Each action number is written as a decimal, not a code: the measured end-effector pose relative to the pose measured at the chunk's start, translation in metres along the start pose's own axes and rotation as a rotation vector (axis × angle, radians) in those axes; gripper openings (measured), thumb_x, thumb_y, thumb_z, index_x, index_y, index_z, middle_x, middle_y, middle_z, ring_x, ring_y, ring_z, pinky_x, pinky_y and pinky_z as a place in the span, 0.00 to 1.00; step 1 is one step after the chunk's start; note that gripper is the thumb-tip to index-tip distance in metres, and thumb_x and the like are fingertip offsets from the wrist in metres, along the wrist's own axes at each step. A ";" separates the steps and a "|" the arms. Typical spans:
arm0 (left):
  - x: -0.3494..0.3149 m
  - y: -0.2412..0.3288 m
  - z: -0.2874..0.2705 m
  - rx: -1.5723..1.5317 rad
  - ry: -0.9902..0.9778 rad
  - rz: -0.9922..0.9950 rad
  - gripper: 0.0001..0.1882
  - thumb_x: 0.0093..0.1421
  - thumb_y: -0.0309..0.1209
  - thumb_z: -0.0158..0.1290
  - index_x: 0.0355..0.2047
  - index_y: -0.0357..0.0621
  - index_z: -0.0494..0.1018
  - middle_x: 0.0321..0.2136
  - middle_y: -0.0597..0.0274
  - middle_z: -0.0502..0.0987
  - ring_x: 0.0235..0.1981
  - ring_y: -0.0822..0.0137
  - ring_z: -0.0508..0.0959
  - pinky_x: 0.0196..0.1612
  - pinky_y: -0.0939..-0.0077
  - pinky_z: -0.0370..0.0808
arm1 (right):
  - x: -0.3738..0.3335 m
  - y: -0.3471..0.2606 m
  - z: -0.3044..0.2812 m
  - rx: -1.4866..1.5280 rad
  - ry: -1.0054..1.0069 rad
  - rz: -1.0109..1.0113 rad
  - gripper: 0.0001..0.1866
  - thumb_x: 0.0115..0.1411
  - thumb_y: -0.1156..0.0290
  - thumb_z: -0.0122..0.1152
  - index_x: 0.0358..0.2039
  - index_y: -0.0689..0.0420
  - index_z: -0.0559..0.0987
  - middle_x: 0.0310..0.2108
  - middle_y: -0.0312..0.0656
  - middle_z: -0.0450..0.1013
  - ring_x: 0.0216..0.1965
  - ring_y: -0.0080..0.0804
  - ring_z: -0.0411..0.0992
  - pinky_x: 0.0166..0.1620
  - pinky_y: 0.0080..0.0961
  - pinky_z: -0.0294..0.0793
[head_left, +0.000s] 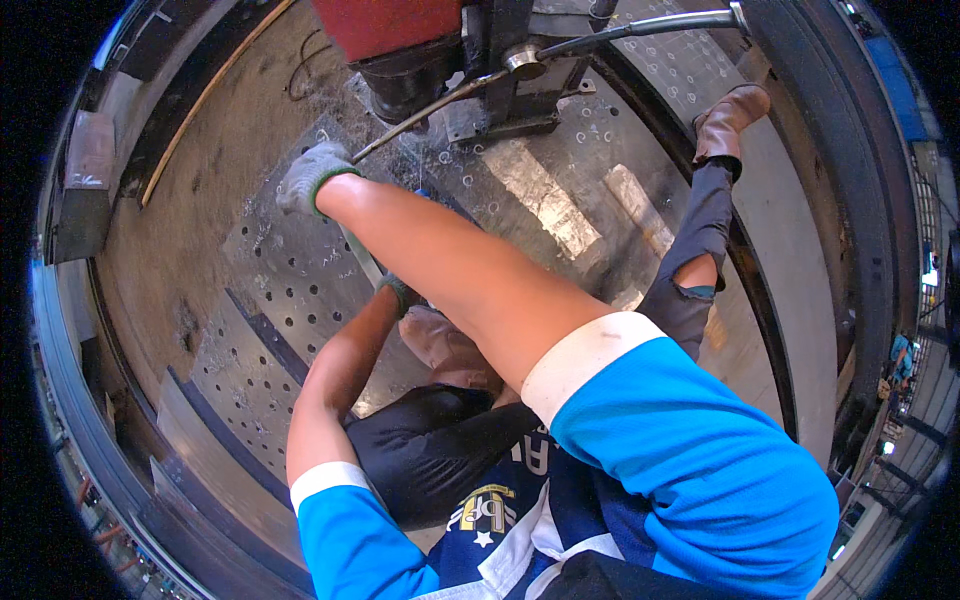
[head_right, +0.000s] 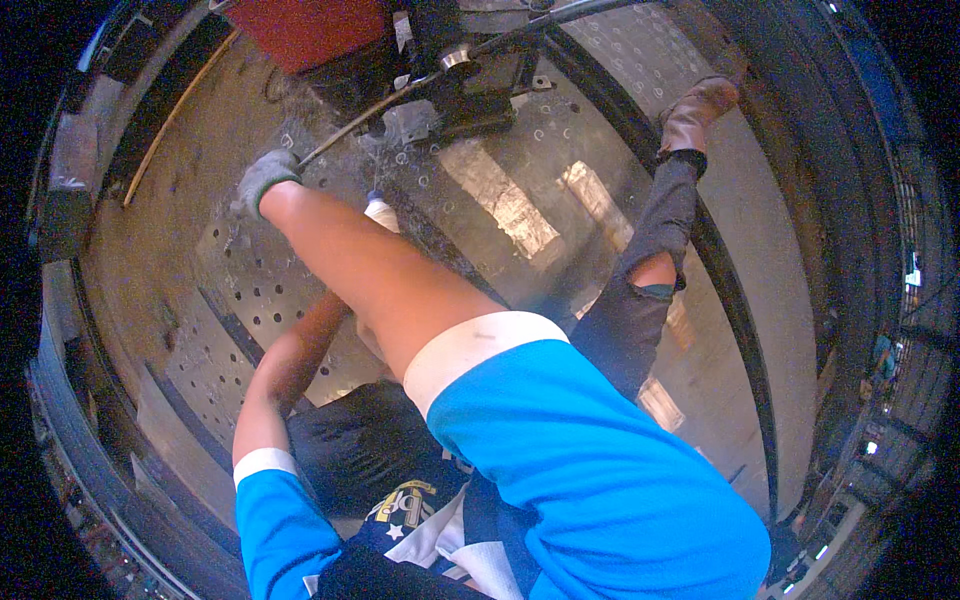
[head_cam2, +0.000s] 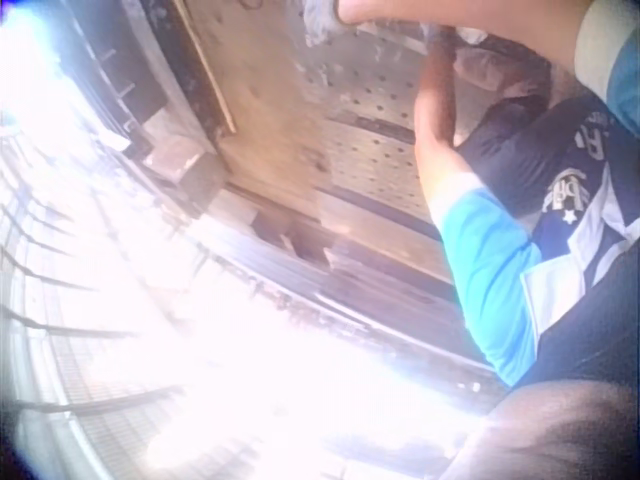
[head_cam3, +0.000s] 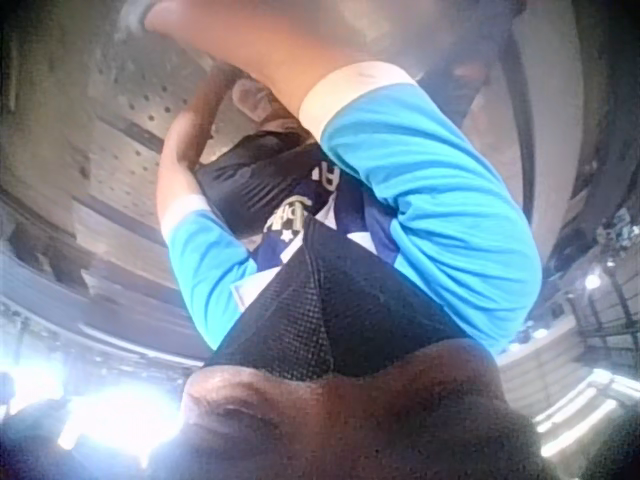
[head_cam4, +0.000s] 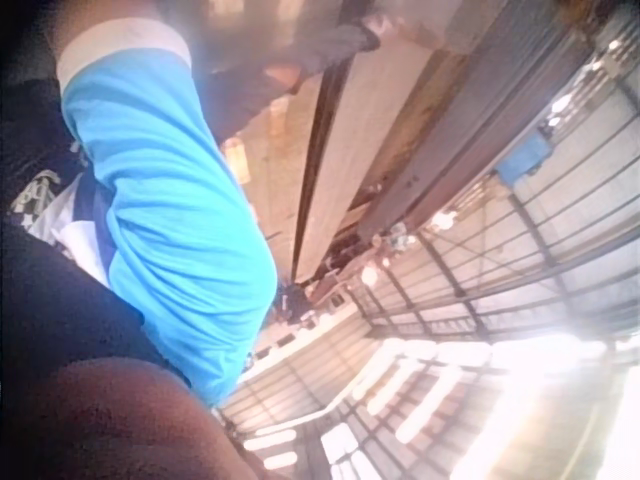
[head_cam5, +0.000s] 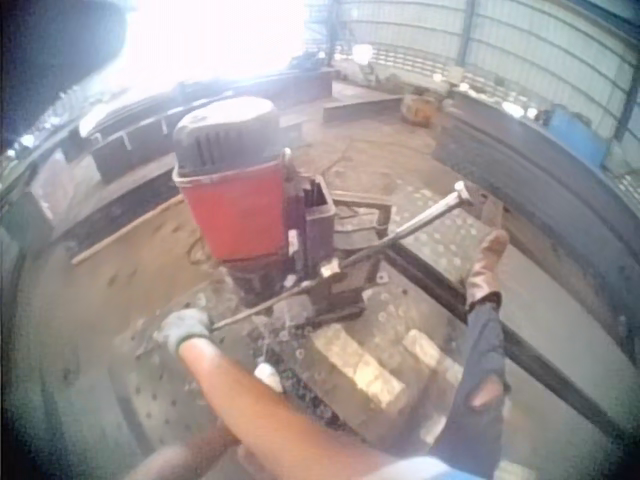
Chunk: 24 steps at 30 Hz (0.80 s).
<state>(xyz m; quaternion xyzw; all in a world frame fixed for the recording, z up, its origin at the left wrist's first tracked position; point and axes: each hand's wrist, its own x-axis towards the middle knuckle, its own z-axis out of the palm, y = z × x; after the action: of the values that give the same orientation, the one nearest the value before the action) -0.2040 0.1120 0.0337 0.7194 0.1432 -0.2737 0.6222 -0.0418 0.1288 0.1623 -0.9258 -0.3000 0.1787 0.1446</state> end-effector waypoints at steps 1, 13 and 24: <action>0.000 0.000 0.000 0.003 -0.003 0.001 0.47 0.47 0.52 0.71 0.63 0.41 0.68 0.56 0.47 0.77 0.57 0.54 0.77 0.61 0.60 0.73 | 0.001 0.000 0.002 -0.008 -0.001 -0.025 0.23 0.66 0.50 0.49 0.53 0.43 0.85 0.56 0.42 0.80 0.57 0.44 0.78 0.57 0.52 0.72; 0.010 0.000 0.000 0.017 0.006 0.062 0.48 0.48 0.52 0.71 0.64 0.41 0.67 0.58 0.46 0.76 0.59 0.52 0.76 0.63 0.59 0.72 | -0.002 0.010 -0.003 -0.003 0.074 -0.009 0.26 0.64 0.46 0.52 0.48 0.49 0.87 0.52 0.46 0.81 0.55 0.45 0.79 0.54 0.46 0.76; 0.013 0.018 -0.002 0.047 0.061 0.232 0.49 0.48 0.52 0.71 0.65 0.40 0.66 0.59 0.44 0.75 0.61 0.51 0.75 0.64 0.59 0.71 | -0.003 0.021 -0.007 -0.055 -0.026 -0.080 0.22 0.65 0.53 0.45 0.47 0.47 0.85 0.52 0.47 0.80 0.53 0.53 0.77 0.54 0.50 0.76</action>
<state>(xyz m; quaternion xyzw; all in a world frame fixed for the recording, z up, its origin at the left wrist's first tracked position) -0.1833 0.1089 0.0409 0.7533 0.0712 -0.1811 0.6282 -0.0309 0.1095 0.1615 -0.9143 -0.3435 0.1766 0.1224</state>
